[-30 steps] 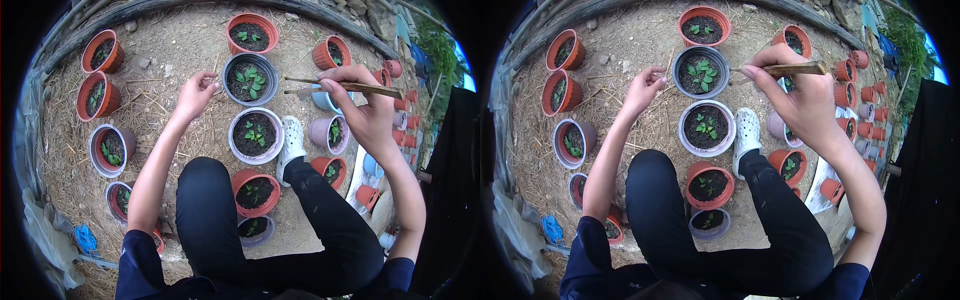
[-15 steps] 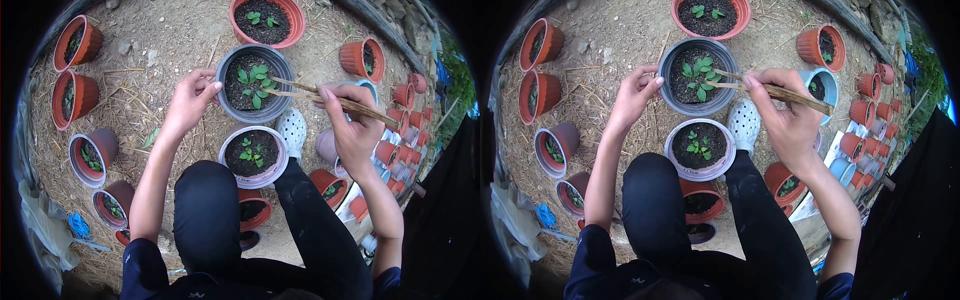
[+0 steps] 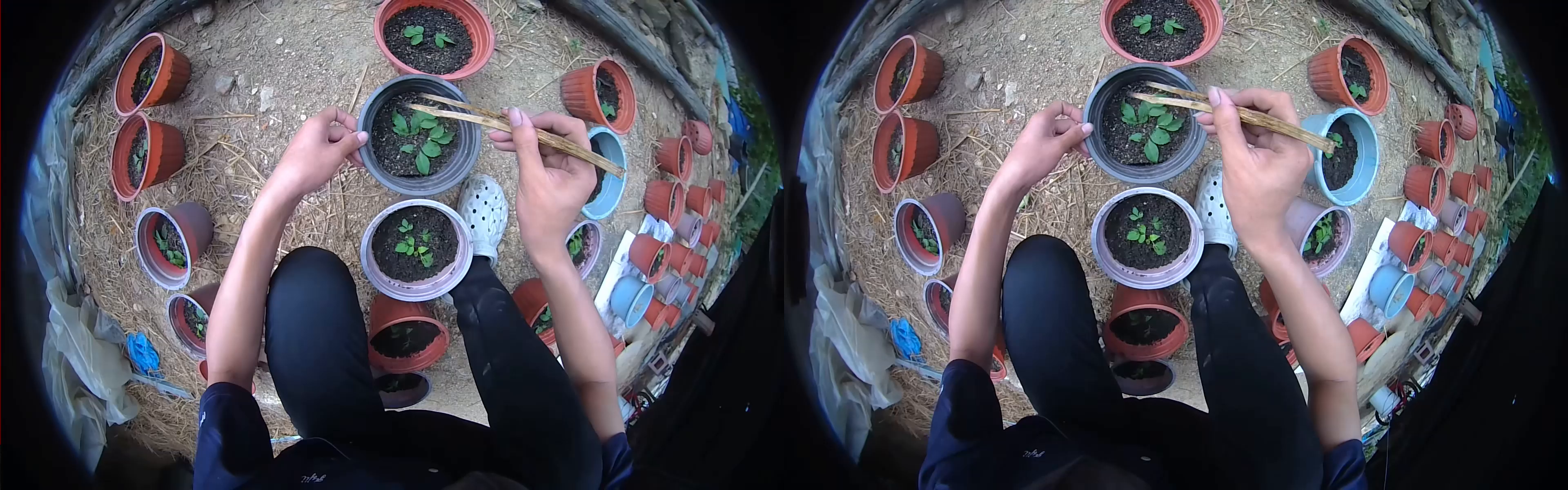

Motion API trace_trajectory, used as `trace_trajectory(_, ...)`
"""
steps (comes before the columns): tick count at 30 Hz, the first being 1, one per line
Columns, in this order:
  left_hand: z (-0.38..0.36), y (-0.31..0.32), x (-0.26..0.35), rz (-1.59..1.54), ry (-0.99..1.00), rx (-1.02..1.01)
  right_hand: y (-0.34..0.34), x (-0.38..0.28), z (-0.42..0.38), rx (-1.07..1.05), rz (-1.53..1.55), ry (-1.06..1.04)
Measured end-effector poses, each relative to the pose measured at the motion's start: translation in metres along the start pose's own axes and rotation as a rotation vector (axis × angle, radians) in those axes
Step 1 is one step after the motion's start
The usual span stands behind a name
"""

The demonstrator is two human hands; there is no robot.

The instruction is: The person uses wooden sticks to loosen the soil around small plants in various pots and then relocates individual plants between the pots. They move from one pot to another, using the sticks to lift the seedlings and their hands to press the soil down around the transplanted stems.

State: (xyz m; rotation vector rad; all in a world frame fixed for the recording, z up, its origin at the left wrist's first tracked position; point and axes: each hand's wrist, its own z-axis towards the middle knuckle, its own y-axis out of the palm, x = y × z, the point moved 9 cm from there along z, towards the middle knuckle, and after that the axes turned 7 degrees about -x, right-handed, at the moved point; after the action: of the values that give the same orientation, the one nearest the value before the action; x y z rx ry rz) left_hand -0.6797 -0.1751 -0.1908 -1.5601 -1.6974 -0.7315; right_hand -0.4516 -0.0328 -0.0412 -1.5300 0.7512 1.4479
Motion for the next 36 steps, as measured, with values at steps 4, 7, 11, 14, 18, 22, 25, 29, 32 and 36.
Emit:
trace_trajectory(4, -0.004, 0.000, -0.002, 0.042, -0.022, 0.045, 0.015, 0.007, 0.000, -0.048, -0.125, -0.067)
trace_trajectory(7, -0.006, 0.003, -0.001, 0.003, -0.004, 0.052, 0.027, 0.011, -0.007, -0.062, -0.218, -0.111)
trace_trajectory(11, -0.005, 0.005, -0.004, -0.042, 0.045, 0.071, 0.033, 0.011, -0.012, -0.125, -0.188, -0.142)
trace_trajectory(14, -0.009, 0.006, 0.000, -0.040, 0.043, 0.082, 0.025, 0.007, -0.012, -0.066, -0.313, -0.200)
trace_trajectory(18, -0.009, 0.006, -0.002, -0.043, 0.050, 0.074, 0.029, 0.008, -0.015, -0.109, -0.279, -0.184)
trace_trajectory(22, -0.008, 0.007, -0.003, -0.024, 0.047, 0.079, 0.031, 0.007, -0.014, -0.101, -0.300, -0.129)
trace_trajectory(25, -0.009, 0.006, -0.004, -0.020, 0.049, 0.086, 0.036, 0.007, -0.014, -0.100, -0.261, -0.147)
trace_trajectory(29, -0.010, 0.007, -0.004, -0.043, 0.066, 0.084, 0.041, 0.003, -0.013, -0.096, -0.325, -0.180)
trace_trajectory(32, -0.010, 0.006, -0.006, -0.016, 0.061, 0.087, 0.047, 0.016, -0.013, -0.151, -0.177, -0.117)
trace_trajectory(36, -0.010, 0.006, -0.006, -0.010, 0.053, 0.090, 0.045, 0.016, -0.015, -0.154, -0.156, -0.160)
